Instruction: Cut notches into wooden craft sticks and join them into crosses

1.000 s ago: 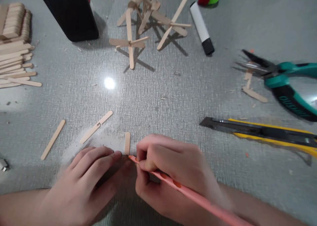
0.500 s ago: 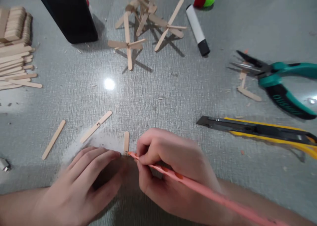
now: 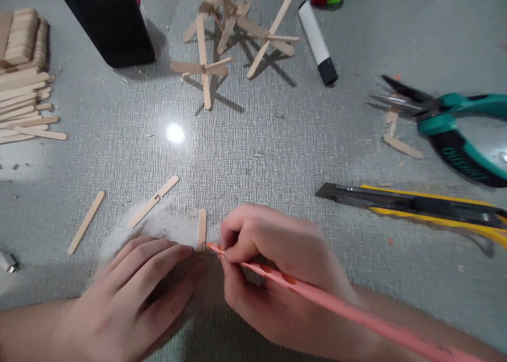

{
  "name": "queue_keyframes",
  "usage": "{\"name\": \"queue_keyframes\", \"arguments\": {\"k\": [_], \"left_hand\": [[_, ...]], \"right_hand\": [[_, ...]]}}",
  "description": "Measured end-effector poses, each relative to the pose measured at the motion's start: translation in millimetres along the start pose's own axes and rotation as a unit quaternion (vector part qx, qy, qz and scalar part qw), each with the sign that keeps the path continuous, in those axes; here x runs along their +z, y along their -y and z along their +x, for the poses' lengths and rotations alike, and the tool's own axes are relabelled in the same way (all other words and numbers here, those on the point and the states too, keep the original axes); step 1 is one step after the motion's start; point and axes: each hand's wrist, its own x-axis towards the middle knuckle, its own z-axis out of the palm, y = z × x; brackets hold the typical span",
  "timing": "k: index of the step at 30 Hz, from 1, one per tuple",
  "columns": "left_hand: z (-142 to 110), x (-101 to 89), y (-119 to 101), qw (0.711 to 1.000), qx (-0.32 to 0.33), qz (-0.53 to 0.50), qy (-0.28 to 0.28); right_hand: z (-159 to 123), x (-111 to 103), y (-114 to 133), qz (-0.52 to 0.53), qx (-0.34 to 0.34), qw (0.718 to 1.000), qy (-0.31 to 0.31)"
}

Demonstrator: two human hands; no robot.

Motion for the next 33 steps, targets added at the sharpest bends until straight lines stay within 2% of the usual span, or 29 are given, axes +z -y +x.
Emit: {"name": "queue_keyframes", "arguments": {"k": [17,28,33], "left_hand": [[-4.9,1.8,-1.8,1.000,0.014,-0.006,0.010],[1.1,-1.9,-0.9,0.999,-0.029,-0.038,0.003],[1.1,-1.0,-1.2,0.999,-0.020,-0.036,0.003]], "right_hand": [[-2.4,2.6,-1.7,-0.008,-0.002,1.000,-0.002],[-0.8,0.2,-0.9,-0.007,-0.002,1.000,-0.008],[1.0,-2.0,-3.4,-0.023,-0.033,0.999,0.023]]}}
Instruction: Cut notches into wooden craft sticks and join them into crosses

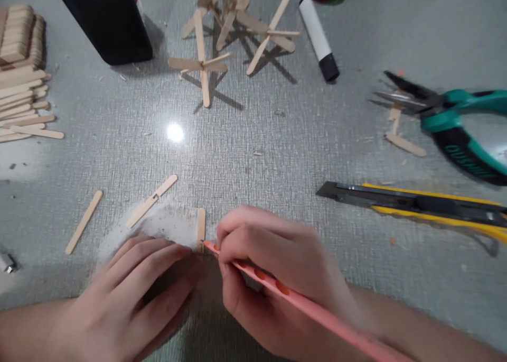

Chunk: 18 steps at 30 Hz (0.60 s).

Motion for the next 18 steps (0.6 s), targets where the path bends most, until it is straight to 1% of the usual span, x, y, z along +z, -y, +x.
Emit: {"name": "queue_keyframes", "arguments": {"k": [2,11,18], "left_hand": [[-0.3,0.0,0.0,1.000,-0.005,-0.002,0.002],[-4.9,-0.9,0.5,1.000,0.003,0.009,0.018],[-4.0,-0.7,2.2,1.000,0.000,-0.003,0.012]], "right_hand": [[-0.1,-0.4,-1.2,0.000,-0.007,1.000,0.011],[-1.7,-0.7,3.3,0.012,0.003,1.000,0.010],[-2.0,1.1,2.8,-0.005,0.003,1.000,0.018]]}}
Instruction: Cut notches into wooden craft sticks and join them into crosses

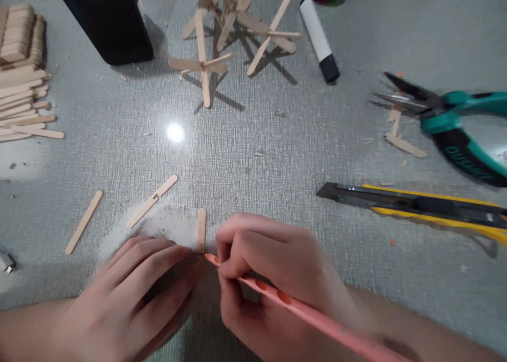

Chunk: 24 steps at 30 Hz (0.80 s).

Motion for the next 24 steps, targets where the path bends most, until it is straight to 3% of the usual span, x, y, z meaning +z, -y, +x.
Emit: {"name": "queue_keyframes", "arguments": {"k": [24], "left_hand": [[-3.3,5.3,-2.7,1.000,-0.026,0.008,0.003]], "right_hand": [[-4.4,7.9,0.1,-0.023,-0.008,1.000,-0.012]]}}
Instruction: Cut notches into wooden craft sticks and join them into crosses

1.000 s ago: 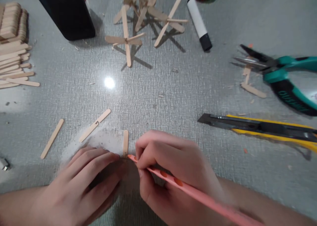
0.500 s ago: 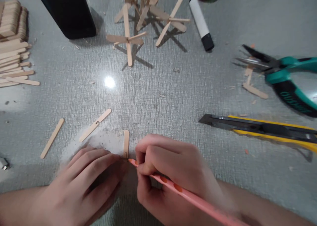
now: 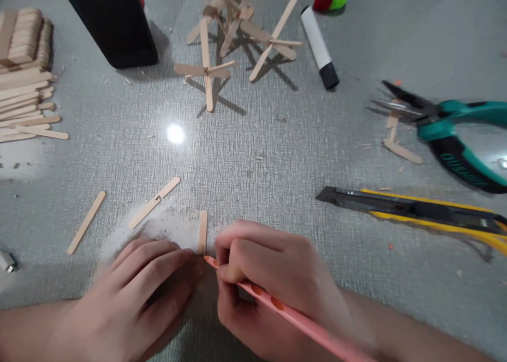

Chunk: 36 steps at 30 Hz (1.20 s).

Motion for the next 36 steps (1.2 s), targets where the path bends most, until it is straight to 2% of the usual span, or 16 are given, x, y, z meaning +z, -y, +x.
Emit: {"name": "queue_keyframes", "arguments": {"k": [16,22,30,36], "left_hand": [[-0.5,3.8,-1.4,1.000,-0.013,-0.004,-0.008],[-2.9,4.0,-2.7,1.000,0.000,0.010,-0.008],[-1.7,3.6,-2.2,0.999,-0.028,-0.018,-0.010],[-1.6,3.8,-0.7,1.000,-0.012,-0.009,-0.006]], "right_hand": [[-0.1,0.0,-1.9,-0.021,0.007,1.000,0.005],[0.9,-2.7,-0.5,0.003,0.018,1.000,0.001],[1.4,-0.8,-1.3,-0.001,0.008,1.000,0.010],[0.4,-0.6,-0.2,-0.027,0.012,1.000,-0.001]]}}
